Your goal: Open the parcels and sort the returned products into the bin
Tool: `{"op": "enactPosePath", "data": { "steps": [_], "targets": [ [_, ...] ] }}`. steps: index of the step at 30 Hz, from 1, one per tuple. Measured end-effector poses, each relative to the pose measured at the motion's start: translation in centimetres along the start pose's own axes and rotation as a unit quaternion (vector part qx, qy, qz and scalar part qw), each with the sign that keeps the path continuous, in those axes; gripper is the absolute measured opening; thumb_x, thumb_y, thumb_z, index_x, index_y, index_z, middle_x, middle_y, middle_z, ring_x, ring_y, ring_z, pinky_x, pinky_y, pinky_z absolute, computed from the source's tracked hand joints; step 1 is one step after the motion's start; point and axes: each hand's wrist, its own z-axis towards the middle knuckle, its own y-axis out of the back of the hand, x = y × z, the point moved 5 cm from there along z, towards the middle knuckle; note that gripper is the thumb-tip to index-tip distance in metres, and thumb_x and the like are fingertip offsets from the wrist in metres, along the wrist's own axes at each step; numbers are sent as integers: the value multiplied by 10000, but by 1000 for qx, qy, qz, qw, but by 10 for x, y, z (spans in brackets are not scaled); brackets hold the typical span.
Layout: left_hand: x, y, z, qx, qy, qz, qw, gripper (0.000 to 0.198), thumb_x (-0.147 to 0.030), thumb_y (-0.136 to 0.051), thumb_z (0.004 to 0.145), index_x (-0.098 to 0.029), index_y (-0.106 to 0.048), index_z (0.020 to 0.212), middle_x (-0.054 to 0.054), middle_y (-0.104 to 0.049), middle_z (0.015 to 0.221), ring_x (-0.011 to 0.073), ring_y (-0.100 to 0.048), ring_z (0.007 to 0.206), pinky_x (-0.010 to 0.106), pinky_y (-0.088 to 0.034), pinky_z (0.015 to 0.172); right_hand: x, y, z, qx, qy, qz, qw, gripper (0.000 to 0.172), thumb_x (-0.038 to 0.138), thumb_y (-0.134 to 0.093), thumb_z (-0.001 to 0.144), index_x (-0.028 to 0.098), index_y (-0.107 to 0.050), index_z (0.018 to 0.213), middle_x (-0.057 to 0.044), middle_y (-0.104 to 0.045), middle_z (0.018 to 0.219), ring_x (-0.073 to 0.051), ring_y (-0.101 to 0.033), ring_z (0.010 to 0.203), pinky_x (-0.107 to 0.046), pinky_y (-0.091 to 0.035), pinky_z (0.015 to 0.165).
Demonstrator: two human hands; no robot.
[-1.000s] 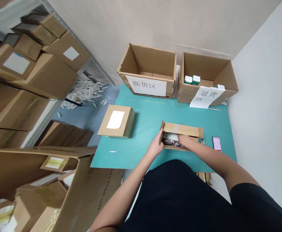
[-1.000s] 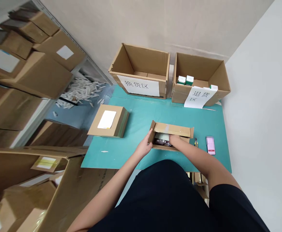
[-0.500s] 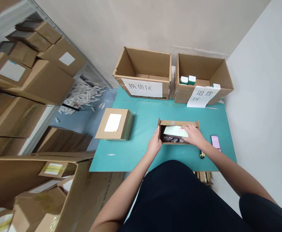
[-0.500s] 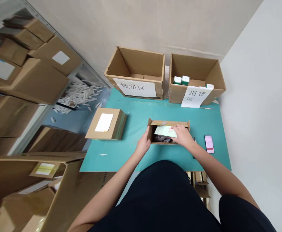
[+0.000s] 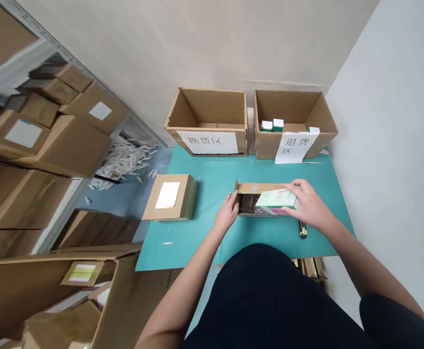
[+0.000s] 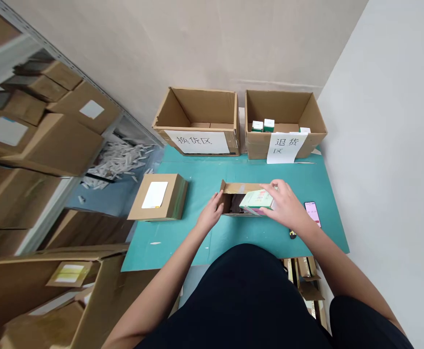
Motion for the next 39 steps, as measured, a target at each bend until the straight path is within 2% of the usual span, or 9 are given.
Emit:
{"op": "enactPosePath", "data": {
  "steps": [5,10,14,16,18,23,28,33,39],
  "targets": [
    [-9,7,-17,-6,-18,36,999,598,-427,-492,971,-246,-402,1534,156,-271,1658,360,-398,1461,545,-415,1125,20,19,-15,-38,-1,26,999,635,374,-695,858,342,-467,1450,-106,-492,1251,-336,-567,1192,-552,-508,1019],
    [-48,13,-49,-31,-159,51,986,723,-452,-576,942,-232,-301,1573,157,-265,1660,334,-213,1544,555,-235,1234,46,42,-31,-27,39,34,998,623,347,-700,867,342,-462,1443,-120,-506,1281,-345,-564,1204,-546,-515,1004],
    [-88,4,-83,108,-274,19,956,915,-454,-680,879,-284,-162,1615,101,-276,1665,309,-237,1540,518,-259,1244,61,37,-41,18,80,24,996,594,344,-695,880,349,-472,1431,-124,-522,1316,-348,-561,1218,-550,-518,994],
    [-99,-1,-94,163,-286,0,944,1015,-442,-751,820,-304,-137,1617,89,-268,1668,321,-258,1532,526,-281,1236,69,28,-44,36,105,25,994,577,334,-689,887,337,-482,1426,-125,-535,1314,-337,-563,1219,-540,-520,992],
    [-104,-6,-98,183,-277,-24,943,1013,-406,-774,796,-303,-175,1606,99,-301,1652,334,-307,1510,538,-316,1215,76,17,-46,54,129,33,990,579,331,-687,892,326,-482,1433,-125,-548,1315,-328,-564,1227,-533,-518,996],
    [-96,-19,-100,156,-237,-74,956,816,-343,-811,737,-241,-433,1453,133,-541,1449,350,-523,1331,529,-444,1103,75,-8,-51,67,133,75,986,735,426,-716,872,346,-389,1525,-132,-509,1449,-351,-508,1335,-582,-454,1070],
    [-78,-28,-104,87,-197,-85,973,663,-315,-804,733,-218,-510,1319,121,-618,1295,324,-590,1218,494,-487,1037,42,-34,-71,-44,7,179,983,948,601,-681,850,307,-194,1608,-158,-355,1592,-365,-409,1434,-560,-416,1129],
    [-57,-37,-107,27,-176,-76,981,712,-317,-820,702,-226,-476,1318,126,-603,1311,327,-580,1247,501,-492,1038,47,-69,-96,-47,-105,211,971,932,520,-684,871,323,-150,1609,-149,-406,1547,-348,-448,1411,-524,-474,1089],
    [-34,-57,-108,-15,-184,-51,981,750,-296,-793,713,-223,-423,1362,155,-565,1389,333,-543,1323,535,-468,1083,63,-83,-101,-62,-177,134,973,903,348,-692,830,326,-204,1589,-151,-474,1432,-353,-592,1235,-511,-576,929]
  ]
}}
